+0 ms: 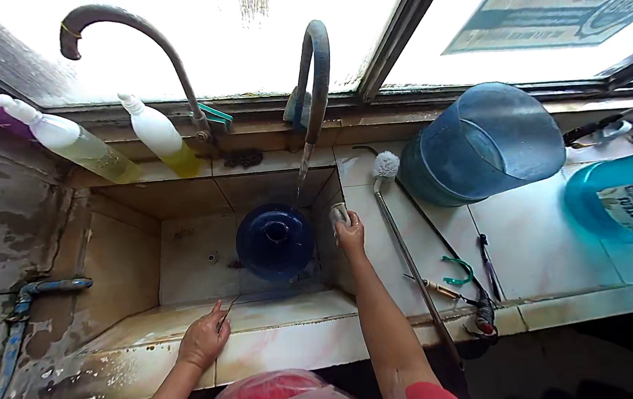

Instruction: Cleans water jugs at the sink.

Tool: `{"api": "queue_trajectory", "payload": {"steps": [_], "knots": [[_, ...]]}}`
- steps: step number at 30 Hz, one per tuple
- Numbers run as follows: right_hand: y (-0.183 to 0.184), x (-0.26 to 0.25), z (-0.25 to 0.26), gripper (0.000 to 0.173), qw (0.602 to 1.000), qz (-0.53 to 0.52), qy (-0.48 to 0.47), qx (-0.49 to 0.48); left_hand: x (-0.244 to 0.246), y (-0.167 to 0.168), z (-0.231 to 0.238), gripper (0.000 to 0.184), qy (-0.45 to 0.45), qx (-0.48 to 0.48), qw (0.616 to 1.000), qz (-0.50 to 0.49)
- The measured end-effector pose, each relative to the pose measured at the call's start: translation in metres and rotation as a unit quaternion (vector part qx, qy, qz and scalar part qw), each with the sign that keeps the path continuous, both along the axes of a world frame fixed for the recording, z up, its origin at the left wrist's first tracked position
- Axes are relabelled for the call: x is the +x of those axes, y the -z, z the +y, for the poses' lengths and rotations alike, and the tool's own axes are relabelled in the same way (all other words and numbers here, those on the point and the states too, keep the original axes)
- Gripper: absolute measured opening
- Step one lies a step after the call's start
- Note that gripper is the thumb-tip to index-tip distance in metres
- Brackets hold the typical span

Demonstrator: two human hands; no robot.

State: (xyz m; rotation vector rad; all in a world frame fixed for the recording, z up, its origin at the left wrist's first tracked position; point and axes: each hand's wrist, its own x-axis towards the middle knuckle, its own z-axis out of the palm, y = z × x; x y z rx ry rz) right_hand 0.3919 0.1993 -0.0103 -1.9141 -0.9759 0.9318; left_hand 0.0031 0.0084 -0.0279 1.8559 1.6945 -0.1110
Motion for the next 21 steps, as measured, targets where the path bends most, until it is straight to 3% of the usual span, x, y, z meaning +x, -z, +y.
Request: {"api": "queue_trajectory", "payload": {"steps": [2,4,6,8,9,10,12,14,17,19,21], "knots": [[-0.006,-0.033,0.013,0.029,0.951,0.300,0.066,0.030,-0.001,-0.001,0.002,0.049,0.002,-0.007,1.000,-0.002],[-0.013,-0.060,0.025,0.030,0.835,0.545,0.063,0.044,-0.001,-0.001,0.003,0.049,0.004,-0.019,1.000,-0.004],[-0.015,-0.080,0.034,0.048,0.727,0.684,0.025,0.058,-0.002,-0.002,0.004,0.049,0.008,-0.032,0.999,-0.006],[-0.019,-0.093,0.042,0.058,0.696,0.715,-0.026,0.067,-0.003,-0.004,0.006,0.049,0.015,-0.055,0.998,-0.002],[-0.023,-0.098,0.043,0.054,0.710,0.699,-0.045,0.068,-0.004,-0.004,0.008,0.048,0.013,-0.076,0.997,-0.005],[-0.028,-0.102,0.042,0.047,0.751,0.655,-0.056,0.063,-0.005,-0.004,0.011,0.048,0.005,-0.105,0.994,-0.016],[-0.042,-0.117,0.039,0.031,0.876,0.476,-0.063,0.035,-0.011,0.003,0.023,0.046,-0.044,-0.148,0.984,-0.091],[-0.055,-0.133,0.036,0.037,0.965,0.238,-0.106,-0.014,-0.019,0.011,0.047,0.039,-0.120,-0.154,0.952,-0.235],[-0.053,-0.149,0.034,0.043,0.981,-0.024,-0.184,-0.052,-0.024,0.001,0.114,0.037,-0.233,-0.151,0.878,-0.389],[-0.053,-0.156,0.029,0.046,0.983,-0.060,-0.172,-0.037,-0.024,-0.025,0.177,0.040,-0.344,-0.163,0.795,-0.472],[-0.055,-0.160,0.019,0.052,0.993,-0.014,-0.113,-0.037,-0.028,-0.046,0.242,0.053,-0.438,-0.177,0.680,-0.561]]}}
